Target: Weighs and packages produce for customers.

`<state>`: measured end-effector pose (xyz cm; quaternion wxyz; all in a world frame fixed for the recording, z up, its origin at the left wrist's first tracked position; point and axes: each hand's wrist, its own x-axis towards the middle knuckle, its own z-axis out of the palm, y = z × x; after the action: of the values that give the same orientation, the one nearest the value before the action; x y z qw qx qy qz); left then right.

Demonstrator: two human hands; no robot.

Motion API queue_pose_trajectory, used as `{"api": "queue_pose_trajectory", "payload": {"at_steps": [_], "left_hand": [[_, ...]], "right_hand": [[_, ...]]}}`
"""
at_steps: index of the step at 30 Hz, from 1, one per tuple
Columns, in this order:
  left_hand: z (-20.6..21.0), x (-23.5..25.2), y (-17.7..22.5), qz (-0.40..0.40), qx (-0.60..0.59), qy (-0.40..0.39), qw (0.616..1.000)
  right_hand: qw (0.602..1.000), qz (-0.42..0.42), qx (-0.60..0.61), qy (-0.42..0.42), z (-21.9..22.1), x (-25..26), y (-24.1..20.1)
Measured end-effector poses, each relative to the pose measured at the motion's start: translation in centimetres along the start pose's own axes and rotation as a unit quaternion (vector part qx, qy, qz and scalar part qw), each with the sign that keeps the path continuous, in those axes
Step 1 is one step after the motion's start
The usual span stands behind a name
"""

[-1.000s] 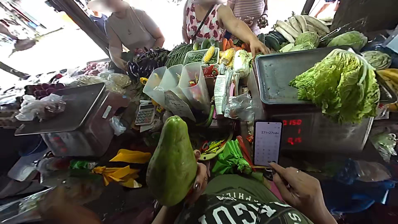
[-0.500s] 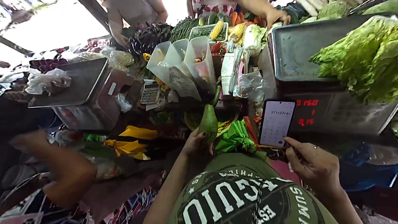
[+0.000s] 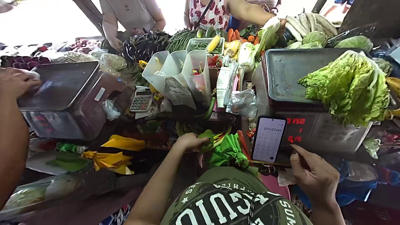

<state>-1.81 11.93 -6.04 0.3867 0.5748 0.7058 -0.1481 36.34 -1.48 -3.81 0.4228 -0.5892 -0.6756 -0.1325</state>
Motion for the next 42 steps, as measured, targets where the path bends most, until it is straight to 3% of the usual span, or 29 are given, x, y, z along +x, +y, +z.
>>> {"api": "queue_pose_trajectory", "payload": {"at_steps": [5,9,11,15,18,22,42], "left_hand": [[-1.3,0.8,2.3,0.024,0.120,0.004,0.992],[-2.1,2.1,2.8,0.032,0.175,-0.009,0.984],[-1.9,3.3,2.4,0.029,0.145,-0.012,0.989],[-0.8,5.1,-0.4,0.034,-0.028,-0.018,0.999],[1.4,6.2,-2.1,0.043,-0.153,0.014,0.987],[3.5,6.4,-3.3,0.078,-0.235,0.075,0.966],[5.2,8.0,-5.0,0.229,-0.277,0.147,0.922]], "right_hand": [[0.994,0.068,-0.044,0.070,-0.1,0.6,1.9],[0.990,0.110,0.004,0.090,1.9,-0.3,3.9],[0.987,0.116,0.032,0.105,2.9,-0.7,4.3],[0.986,0.108,0.033,0.120,3.4,-0.9,4.3],[0.985,0.107,0.038,0.128,3.3,-1.0,4.4],[0.985,0.109,0.038,0.128,3.2,-0.9,4.3],[0.985,0.116,0.014,0.125,3.6,-1.0,4.1]]}}
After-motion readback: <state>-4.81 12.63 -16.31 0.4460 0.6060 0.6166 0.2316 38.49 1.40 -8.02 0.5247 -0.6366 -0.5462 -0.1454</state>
